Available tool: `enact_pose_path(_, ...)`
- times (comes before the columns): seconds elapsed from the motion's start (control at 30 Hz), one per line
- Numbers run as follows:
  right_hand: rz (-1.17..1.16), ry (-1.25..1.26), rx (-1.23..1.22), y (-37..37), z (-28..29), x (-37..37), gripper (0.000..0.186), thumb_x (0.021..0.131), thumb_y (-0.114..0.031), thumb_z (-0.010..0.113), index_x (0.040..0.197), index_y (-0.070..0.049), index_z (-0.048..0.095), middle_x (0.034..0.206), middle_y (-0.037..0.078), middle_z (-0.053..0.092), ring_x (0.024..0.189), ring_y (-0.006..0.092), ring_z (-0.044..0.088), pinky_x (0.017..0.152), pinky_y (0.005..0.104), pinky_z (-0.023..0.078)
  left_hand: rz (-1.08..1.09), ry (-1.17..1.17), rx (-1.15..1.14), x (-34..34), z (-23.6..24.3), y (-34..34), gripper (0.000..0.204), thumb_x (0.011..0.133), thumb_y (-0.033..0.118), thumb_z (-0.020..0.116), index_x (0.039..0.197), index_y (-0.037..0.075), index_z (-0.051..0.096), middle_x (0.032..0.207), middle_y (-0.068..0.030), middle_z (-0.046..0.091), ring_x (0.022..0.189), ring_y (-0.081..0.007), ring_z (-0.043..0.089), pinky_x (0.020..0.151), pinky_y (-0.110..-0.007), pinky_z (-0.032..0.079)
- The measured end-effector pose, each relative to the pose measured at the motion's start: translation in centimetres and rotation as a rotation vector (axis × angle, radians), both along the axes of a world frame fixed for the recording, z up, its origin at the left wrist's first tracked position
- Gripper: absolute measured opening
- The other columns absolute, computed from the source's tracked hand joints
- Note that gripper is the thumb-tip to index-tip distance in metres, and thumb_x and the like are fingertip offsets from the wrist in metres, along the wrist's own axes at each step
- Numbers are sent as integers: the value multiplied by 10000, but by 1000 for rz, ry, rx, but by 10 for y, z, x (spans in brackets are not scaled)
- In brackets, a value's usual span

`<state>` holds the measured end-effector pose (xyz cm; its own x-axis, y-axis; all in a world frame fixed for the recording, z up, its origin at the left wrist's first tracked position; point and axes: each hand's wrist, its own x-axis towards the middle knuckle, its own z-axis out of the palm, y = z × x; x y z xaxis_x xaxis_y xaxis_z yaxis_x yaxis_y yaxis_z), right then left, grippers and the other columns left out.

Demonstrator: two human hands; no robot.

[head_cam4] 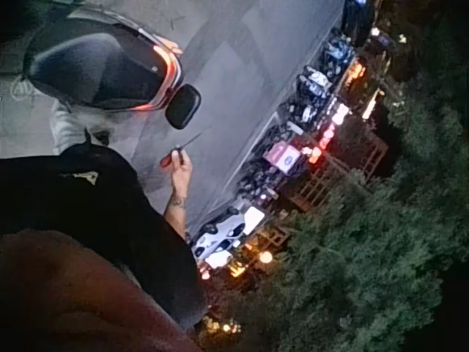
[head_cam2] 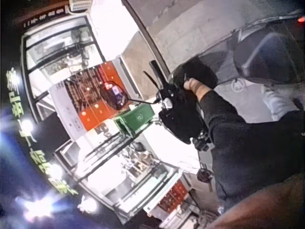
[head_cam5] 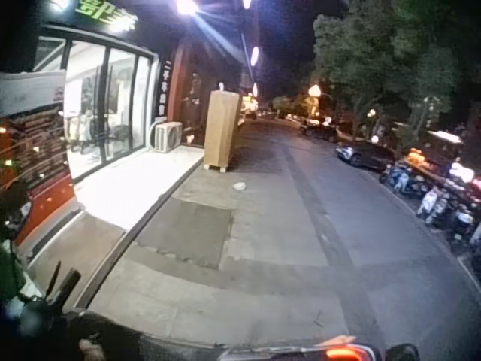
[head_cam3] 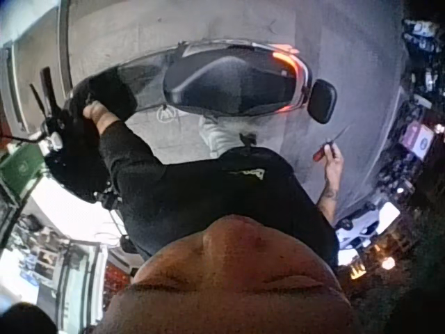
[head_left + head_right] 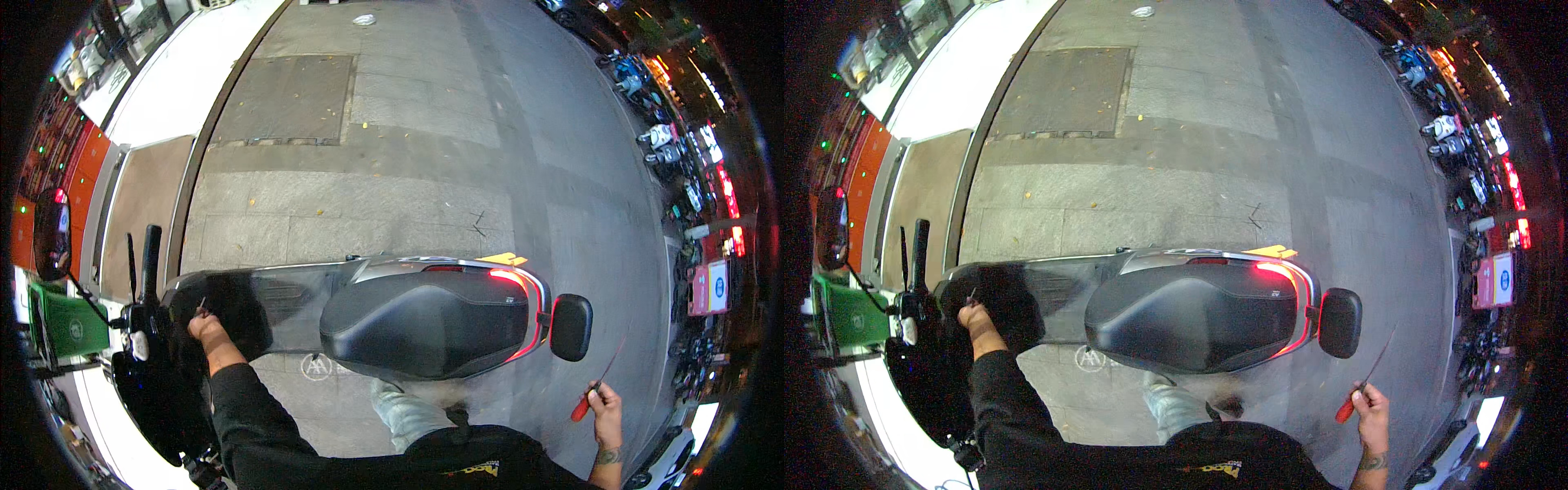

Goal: The person works on a light blue scooter in a workshop, using a screwdriver to remove and reattach the front fairing and inspecting the internal wiring and components. They briefly exit the shop to open the seat of a black scooter parked outside, then return to continue adjusting the blue scooter's front assembly.

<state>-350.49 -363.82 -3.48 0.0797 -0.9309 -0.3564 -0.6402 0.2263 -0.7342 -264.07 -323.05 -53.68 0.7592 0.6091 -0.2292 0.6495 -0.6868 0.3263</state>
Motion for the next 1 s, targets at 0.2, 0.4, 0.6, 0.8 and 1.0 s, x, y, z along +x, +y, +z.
enact_pose_path(0.2, 16, -35, 40, -13, 5, 11, 287, 1038, -156, 720, 1233, 55, 710, 999, 23, 736, 905, 114, 667, 863, 293, 540, -84, -41, -33, -51, 59, -42, 541, 1080, 461, 576, 1368, 11, 659, 943, -190, 753, 824, -322, 727, 809, -501, 572)
enact_pose_path(0.4, -2, -15, 49, -14, 5, -14, 251, 1030, -125, 738, 1246, 3, 744, 1019, -15, 734, 936, 90, 655, 861, 299, 553, -610, -557, -546, -275, 106, -298, 331, 1106, 214, 560, 1114, -104, 651, 1031, -275, 705, 922, -362, 655, 896, -502, 521)
enact_pose_path(0.6, -27, -30, -51, -12, -1, -64, 267, 1023, -157, 746, 1246, -10, 755, 992, -6, 719, 860, 83, 609, 788, 287, 525, -2214, -424, -394, -578, 158, -497, 581, 1007, 490, 629, 1434, 96, 637, 1556, -189, 549, 1418, -378, 524, 1202, -600, 363)
enact_pose_path(0.8, -72, -68, -163, -25, -22, -139, 291, 1012, -216, 764, 1221, -13, 771, 803, -25, 689, 751, 82, 605, 686, 301, 518, -2415, 46, 151, -617, 156, -596, 745, 1029, 721, 432, 1547, 203, 567, 1662, -176, 463, 1551, -395, 404, 1223, -667, 307)
enact_pose_path(1.0, -59, -187, -82, -92, -55, -197, 285, 1007, -186, 764, 1227, -5, 765, 902, 35, 742, 825, 90, 644, 754, 305, 542, -2339, -90, -813, -603, 94, -646, 594, 868, 504, 729, 1396, 231, 728, 1591, -115, 579, 1479, -305, 531, 1221, -461, 423)
